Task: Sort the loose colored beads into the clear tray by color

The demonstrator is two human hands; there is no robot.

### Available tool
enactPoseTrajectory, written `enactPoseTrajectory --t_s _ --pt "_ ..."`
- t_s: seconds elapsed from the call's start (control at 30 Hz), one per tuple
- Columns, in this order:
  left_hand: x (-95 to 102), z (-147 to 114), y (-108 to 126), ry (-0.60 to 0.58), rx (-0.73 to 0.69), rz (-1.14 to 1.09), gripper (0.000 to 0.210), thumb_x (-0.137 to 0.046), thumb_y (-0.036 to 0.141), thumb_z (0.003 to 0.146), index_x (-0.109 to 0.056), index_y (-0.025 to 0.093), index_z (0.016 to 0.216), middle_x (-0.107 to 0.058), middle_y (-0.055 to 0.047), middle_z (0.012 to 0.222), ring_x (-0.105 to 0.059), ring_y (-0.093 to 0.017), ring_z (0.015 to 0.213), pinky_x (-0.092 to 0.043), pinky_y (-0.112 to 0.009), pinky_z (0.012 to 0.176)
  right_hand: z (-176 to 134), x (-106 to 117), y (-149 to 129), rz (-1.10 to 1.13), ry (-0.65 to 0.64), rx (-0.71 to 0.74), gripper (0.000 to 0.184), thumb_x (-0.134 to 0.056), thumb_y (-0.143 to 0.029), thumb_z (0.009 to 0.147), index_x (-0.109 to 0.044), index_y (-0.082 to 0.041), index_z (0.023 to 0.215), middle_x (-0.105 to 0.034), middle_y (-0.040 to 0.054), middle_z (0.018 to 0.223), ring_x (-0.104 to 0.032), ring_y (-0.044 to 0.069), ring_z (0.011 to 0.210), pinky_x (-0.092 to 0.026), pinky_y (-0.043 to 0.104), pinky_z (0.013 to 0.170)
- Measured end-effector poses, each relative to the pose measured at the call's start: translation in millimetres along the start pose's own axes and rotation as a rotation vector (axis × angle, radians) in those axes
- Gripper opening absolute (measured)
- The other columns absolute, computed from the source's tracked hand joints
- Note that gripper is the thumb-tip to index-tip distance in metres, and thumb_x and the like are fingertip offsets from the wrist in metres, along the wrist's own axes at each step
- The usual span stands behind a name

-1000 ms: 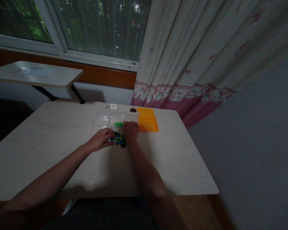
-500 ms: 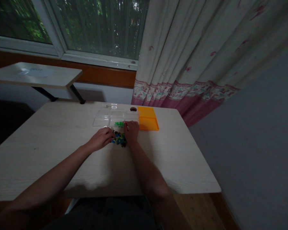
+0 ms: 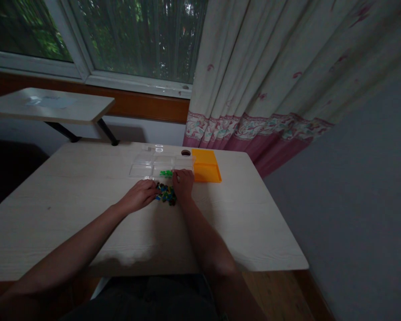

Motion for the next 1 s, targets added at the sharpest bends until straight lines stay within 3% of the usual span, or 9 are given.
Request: enactPoseTrajectory --t_s 0.67,0.87,1.0 --pt "-0.4 4 -3 0.028 0.077 -0.063 0.016 -0.053 0.031 0.093 -0.064 0.020 0.091 -0.058 -0.007 0.093 -0.055 -0.022 0.092 -0.043 -0.035 0.082 0 -2 1 0.012 -0.021 -0.021 0.023 -0.051 -0.026 0.095 -0.073 -0.020 0.092 -0.071 0.0045 0.086 -0.058 0.018 0.086 -0.040 0.033 0.088" --pt "5.4 1 -18 0.201 0.158 -0.264 0.017 -0.051 0.031 0.094 -0.062 0.018 0.092 -0.056 -0.006 0.091 -0.053 -0.020 0.090 -0.044 -0.033 0.081 -1 -1 -4 0.004 -0.018 0.004 0.021 -0.053 -0.026 0.094 -0.073 -0.020 0.092 -0.070 0.0057 0.086 -0.057 0.019 0.088 -0.040 0.035 0.088" --pt "8.9 -4 -38 0.362 0.271 -0.408 0.021 -0.049 0.033 0.095 -0.062 0.018 0.091 -0.055 -0.005 0.086 -0.053 -0.018 0.085 -0.045 -0.030 0.076 -7 0 -26 0.028 -0.056 0.125 0.018 -0.057 -0.028 0.092 -0.073 -0.021 0.091 -0.069 0.0057 0.086 -0.056 0.020 0.092 -0.039 0.036 0.089"
Point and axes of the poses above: each hand's wrist, its own z-axis towards the middle knuckle, its own x-axis out of the back of the hand, y = z × x, the point moved 8 cm from there along z, towards the middle knuckle
